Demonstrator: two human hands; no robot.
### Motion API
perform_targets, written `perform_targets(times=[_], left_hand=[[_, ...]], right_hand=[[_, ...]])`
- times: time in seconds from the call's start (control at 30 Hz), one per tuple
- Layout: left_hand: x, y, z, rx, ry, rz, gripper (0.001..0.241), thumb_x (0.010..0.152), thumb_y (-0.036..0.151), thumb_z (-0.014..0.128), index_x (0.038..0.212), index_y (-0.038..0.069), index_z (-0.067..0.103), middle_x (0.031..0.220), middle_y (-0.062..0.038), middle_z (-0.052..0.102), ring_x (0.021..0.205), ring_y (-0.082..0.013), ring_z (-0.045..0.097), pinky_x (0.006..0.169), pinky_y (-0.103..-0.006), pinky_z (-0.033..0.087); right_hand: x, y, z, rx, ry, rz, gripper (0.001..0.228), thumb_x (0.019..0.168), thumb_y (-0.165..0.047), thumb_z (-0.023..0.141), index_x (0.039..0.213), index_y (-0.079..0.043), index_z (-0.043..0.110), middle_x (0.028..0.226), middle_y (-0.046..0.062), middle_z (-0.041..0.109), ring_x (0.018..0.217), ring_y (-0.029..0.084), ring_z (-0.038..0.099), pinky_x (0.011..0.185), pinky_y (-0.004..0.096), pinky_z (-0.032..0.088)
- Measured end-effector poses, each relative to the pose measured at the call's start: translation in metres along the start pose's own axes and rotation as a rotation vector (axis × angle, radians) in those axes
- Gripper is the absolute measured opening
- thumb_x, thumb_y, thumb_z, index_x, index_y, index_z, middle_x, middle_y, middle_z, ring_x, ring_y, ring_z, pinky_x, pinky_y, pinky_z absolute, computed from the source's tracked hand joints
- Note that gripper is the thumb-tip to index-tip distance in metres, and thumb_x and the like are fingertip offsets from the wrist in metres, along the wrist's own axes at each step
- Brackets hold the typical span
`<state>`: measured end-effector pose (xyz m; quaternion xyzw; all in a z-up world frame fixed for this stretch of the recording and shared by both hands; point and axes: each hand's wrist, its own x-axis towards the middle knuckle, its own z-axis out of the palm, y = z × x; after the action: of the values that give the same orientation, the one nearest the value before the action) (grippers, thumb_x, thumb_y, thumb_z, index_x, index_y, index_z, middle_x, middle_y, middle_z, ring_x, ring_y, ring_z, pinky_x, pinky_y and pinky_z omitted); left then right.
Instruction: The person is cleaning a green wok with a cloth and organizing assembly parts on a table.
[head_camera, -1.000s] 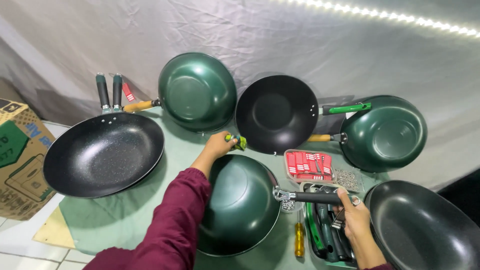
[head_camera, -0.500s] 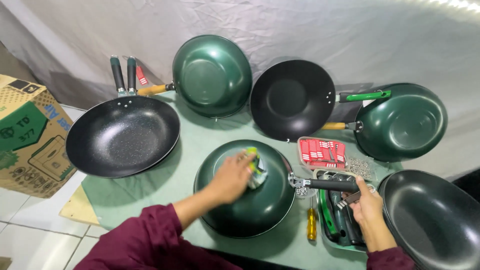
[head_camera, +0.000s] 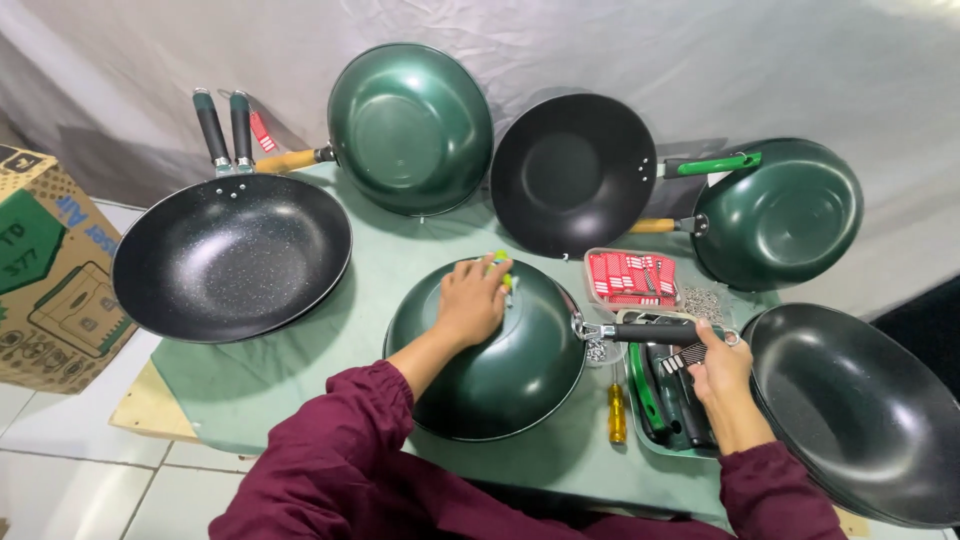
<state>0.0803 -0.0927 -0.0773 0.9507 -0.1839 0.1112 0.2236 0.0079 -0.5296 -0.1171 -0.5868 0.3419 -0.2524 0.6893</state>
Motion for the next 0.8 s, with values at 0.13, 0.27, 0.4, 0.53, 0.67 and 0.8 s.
perform_targets(times=[0.13,0.27,0.4,0.53,0.67,0.8], left_hand=[[0.002,-0.029,0.011,0.037,0.044,-0.047,0.046,0.102,0.040,0.047,0.146,0.030,0.054,0.145,-0.008,0.057,0.134,-0.0325,0.048,0.101,-0.0496,0.045],[-0.005,-0.044,-0.003,0.038,-0.036,-0.148,0.050,0.103,0.036,0.045,0.150,0.020,0.051,0.146,-0.017,0.054,0.131,-0.0400,0.052,0.099,-0.0534,0.049],[-0.020,-0.043,-0.038,0.059,-0.235,-0.285,0.054,0.106,0.033,0.035,0.154,0.013,0.047,0.148,-0.022,0.051,0.132,-0.0409,0.050,0.098,-0.0523,0.048],[-0.031,-0.056,-0.037,0.171,-0.334,-0.285,0.059,0.104,0.040,0.033,0.154,0.012,0.045,0.145,-0.022,0.052,0.129,-0.0400,0.047,0.097,-0.0542,0.047],[-0.047,-0.052,-0.045,0.125,-0.409,-0.206,0.061,0.094,0.035,0.042,0.148,0.010,0.054,0.136,-0.023,0.053,0.126,-0.0405,0.045,0.093,-0.0543,0.054],[-0.073,-0.006,-0.077,0.042,-0.386,-0.057,0.051,0.087,0.019,0.059,0.137,0.017,0.067,0.131,-0.022,0.050,0.126,-0.0455,0.048,0.089,-0.0544,0.060]], right_hand=[[-0.013,-0.008,0.003,-0.042,0.034,-0.037,0.029,0.098,-0.017,0.079,0.103,-0.011,0.052,0.095,0.009,0.061,0.095,0.035,0.072,0.077,0.065,0.058],[-0.011,-0.006,0.003,-0.126,0.073,-0.035,0.030,0.097,-0.021,0.081,0.107,-0.012,0.054,0.099,0.008,0.060,0.098,0.031,0.070,0.079,0.064,0.054],[-0.008,-0.002,0.001,-0.112,0.083,-0.039,0.031,0.098,-0.018,0.079,0.112,-0.010,0.053,0.106,0.010,0.058,0.104,0.034,0.068,0.085,0.066,0.052],[-0.005,0.000,0.001,-0.152,0.088,-0.021,0.037,0.100,-0.022,0.078,0.116,-0.011,0.047,0.113,0.008,0.054,0.109,0.030,0.063,0.092,0.074,0.041],[-0.013,-0.004,0.006,-0.134,0.063,-0.002,0.047,0.101,-0.019,0.076,0.129,-0.005,0.042,0.122,0.013,0.050,0.118,0.034,0.060,0.094,0.073,0.040],[-0.008,0.002,0.004,-0.077,0.038,-0.011,0.041,0.101,-0.016,0.076,0.126,-0.007,0.044,0.120,0.015,0.053,0.114,0.034,0.062,0.092,0.068,0.047]])
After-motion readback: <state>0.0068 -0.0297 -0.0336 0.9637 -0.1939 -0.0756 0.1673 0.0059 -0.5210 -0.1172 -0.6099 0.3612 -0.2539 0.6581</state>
